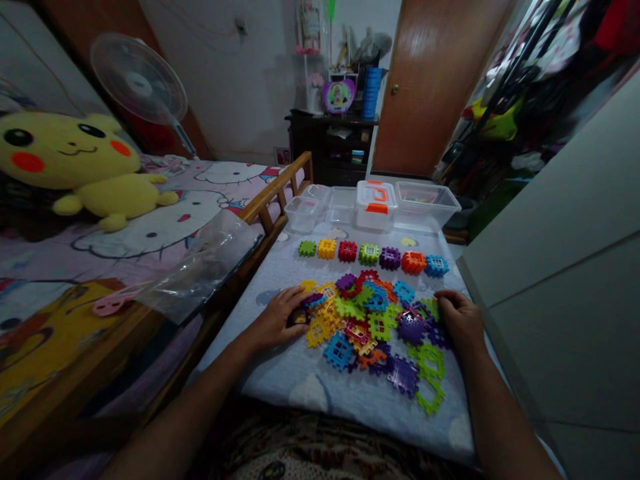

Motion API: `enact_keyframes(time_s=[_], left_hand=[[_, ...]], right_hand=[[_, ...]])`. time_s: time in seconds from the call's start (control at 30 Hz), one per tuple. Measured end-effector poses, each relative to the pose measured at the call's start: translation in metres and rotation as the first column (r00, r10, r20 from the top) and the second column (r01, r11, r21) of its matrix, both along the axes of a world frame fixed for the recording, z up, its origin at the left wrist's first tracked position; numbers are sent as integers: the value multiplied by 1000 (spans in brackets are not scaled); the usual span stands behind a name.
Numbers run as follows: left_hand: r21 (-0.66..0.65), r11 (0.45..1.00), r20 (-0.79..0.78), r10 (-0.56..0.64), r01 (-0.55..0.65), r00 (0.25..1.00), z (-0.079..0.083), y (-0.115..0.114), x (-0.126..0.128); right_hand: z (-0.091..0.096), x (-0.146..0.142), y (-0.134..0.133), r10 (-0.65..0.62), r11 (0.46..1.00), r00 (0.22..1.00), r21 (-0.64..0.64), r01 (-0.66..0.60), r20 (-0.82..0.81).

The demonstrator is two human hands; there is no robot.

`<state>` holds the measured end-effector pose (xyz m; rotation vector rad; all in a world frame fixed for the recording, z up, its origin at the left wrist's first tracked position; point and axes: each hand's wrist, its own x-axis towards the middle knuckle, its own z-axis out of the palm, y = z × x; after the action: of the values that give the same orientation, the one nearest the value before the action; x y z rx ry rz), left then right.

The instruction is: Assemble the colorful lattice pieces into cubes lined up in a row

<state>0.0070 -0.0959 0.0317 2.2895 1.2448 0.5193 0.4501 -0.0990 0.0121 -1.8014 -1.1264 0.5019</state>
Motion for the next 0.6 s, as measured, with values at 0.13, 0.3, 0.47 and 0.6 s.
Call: enact_keyframes(time_s=[0.13, 0.3, 0.47, 0.6], left_hand=[[22, 998, 108, 59, -62, 992, -4, 5, 8], [-16, 993, 228, 121, -120, 966, -4, 9, 13], [-71, 986, 274, 163, -149, 948, 4, 14, 18], [-123, 967, 294, 249, -222, 923, 11, 21, 19]], right_hand=[[-2, 1, 0, 2, 1000, 1000, -6, -2, -17], [-2, 2, -1, 11, 1000, 1000, 0, -11, 0], [-1, 1, -1, 10, 1000, 1000, -3, -10, -14], [1, 0, -1, 10, 1000, 1000, 3, -10, 6]])
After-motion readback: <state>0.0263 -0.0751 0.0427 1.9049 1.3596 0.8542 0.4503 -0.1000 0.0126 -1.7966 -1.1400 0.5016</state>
